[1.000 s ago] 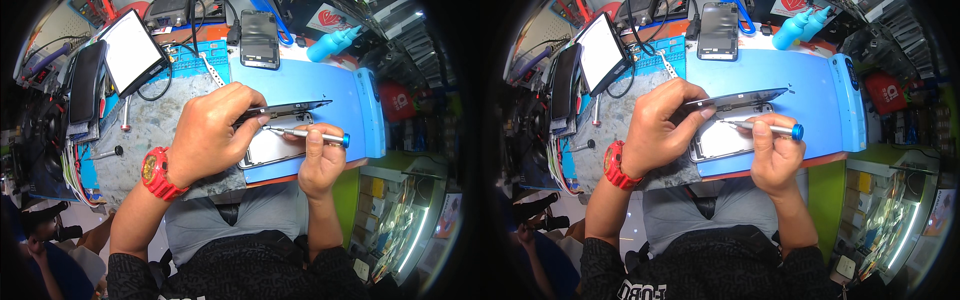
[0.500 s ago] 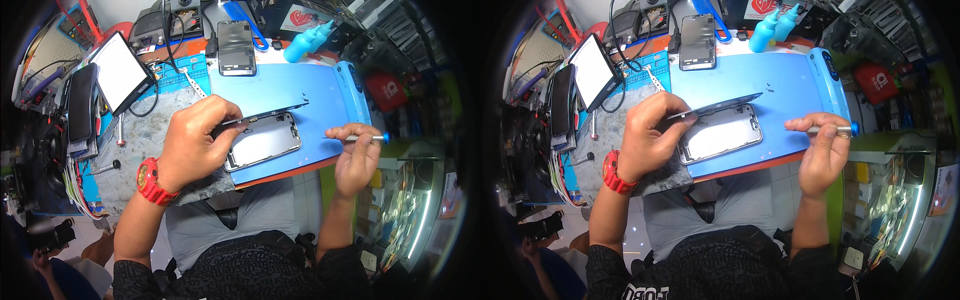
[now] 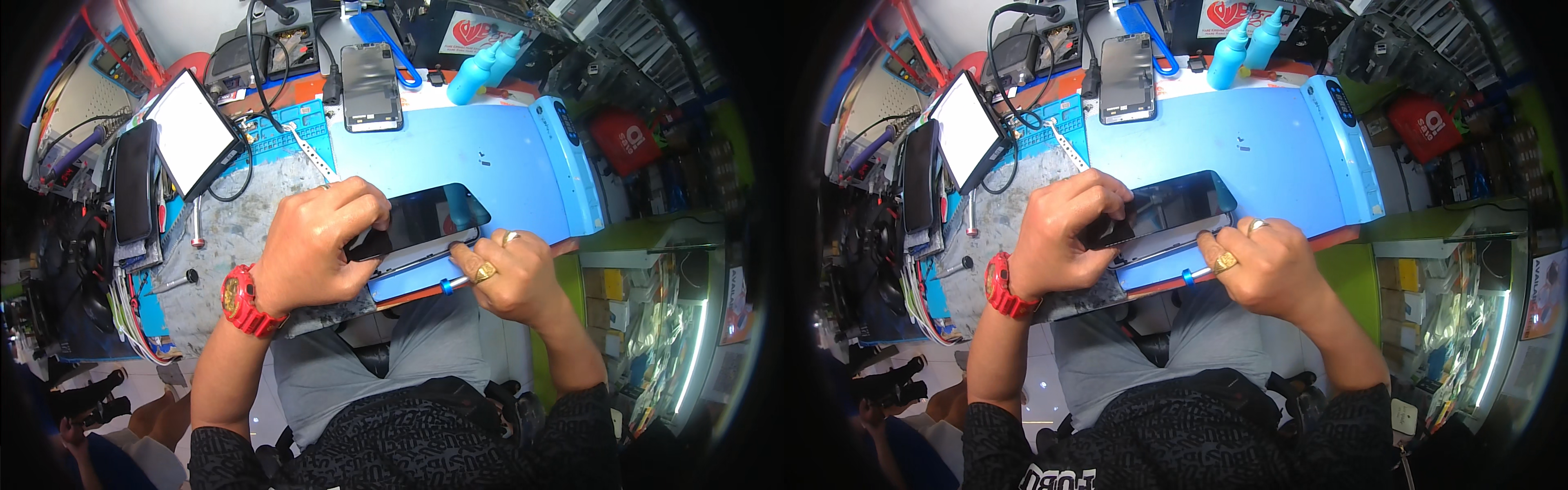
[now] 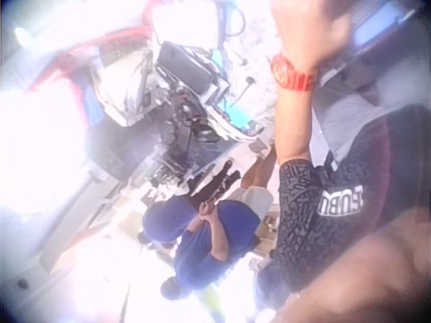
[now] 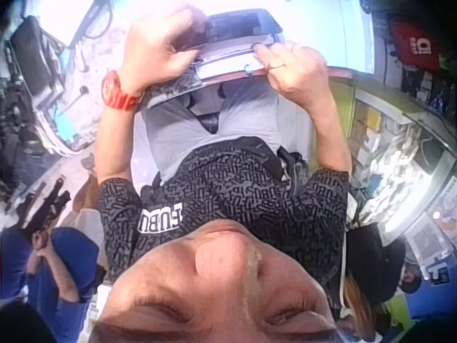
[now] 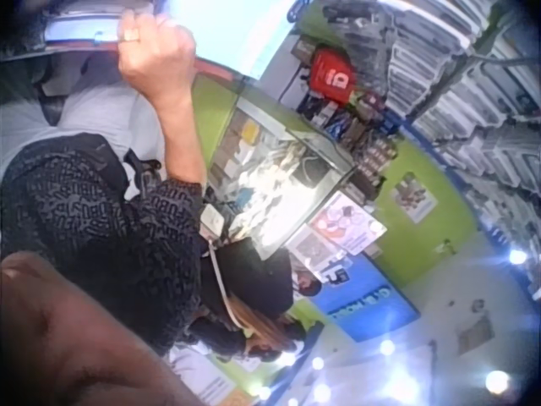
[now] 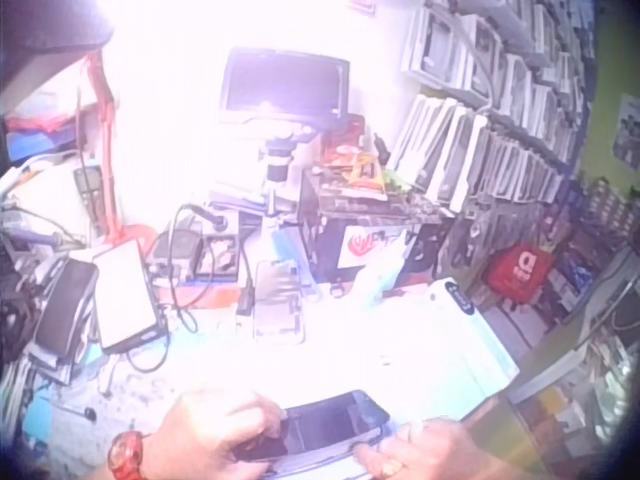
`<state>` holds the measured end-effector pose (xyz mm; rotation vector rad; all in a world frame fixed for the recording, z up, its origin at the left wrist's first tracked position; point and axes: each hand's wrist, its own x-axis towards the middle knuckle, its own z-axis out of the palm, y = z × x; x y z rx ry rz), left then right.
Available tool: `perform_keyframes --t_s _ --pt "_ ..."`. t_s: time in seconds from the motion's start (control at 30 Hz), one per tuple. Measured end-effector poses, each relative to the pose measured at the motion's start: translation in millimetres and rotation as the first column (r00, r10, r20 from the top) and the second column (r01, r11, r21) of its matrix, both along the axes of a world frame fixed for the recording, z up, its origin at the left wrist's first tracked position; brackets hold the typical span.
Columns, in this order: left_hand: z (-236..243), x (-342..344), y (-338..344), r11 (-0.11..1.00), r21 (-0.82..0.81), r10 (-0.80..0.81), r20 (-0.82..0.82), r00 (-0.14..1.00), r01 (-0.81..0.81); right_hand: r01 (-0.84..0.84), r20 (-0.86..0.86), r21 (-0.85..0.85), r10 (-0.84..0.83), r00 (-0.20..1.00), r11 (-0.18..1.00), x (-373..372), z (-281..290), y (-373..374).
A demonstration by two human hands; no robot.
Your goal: The person disassembles a mobile phone using a screwdriver, separates the screen from the housing, and plugs in a charging cable to the base while the Apple logo is visible on the screen.
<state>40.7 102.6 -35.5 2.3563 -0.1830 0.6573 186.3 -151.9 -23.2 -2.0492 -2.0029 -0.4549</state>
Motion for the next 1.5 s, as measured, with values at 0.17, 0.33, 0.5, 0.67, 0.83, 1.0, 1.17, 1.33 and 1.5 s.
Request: perform_keyframes --t_s 0.17,0.33,0.5,0.67,0.83,1.0,1.17,1.33,1.5 --pt "2 -1 1 1.000 0.007 -0.013 -0.037 0.999 0.013 -0.049 -0.013 0.011 0.049 0.999 0.999 1 -5 4" --pt "-1 -1 1 1.000 0.003 -0.007 0.005 1.000 0.007 -0.066 -0.022 0.034 0.067 0.998 0.997 1 -9 3" --pt "0 -2 0 1.000 -0.018 0.003 -0.039 0.999 -0.004 -0.069 -0.033 0.038 0.070 0.997 0.997 1 -9 4" --pt "1 -2 0 1.000 0.004 -0.002 -0.029 1.000 0.003 -0.072 -0.023 0.046 0.073 0.997 0.996 0 -9 5" --pt "0 -1 -1 1.000 -0.006 0.005 -0.015 1.000 -0.005 -0.069 -0.030 0.039 0.070 0.997 0.997 0 -9 5" --pt "1 0 -1 1.000 0.000 0.000 0.003 1.000 0.000 -0.066 -0.039 0.043 0.068 0.997 0.997 -1 -10 5" --pt "1 -1 -1 1.000 0.010 -0.001 -0.005 1.000 0.001 -0.066 -0.039 0.037 0.067 0.997 0.997 -1 -9 5" --pt "2 -1 0 1.000 0.023 -0.007 -0.011 1.000 0.007 -0.068 -0.042 0.032 0.069 0.997 0.997 -1 -8 5" --pt "2 -2 -1 1.000 0.022 0.000 -0.027 1.000 0.001 -0.066 -0.041 0.028 0.067 0.997 0.997 -2 -9 5"
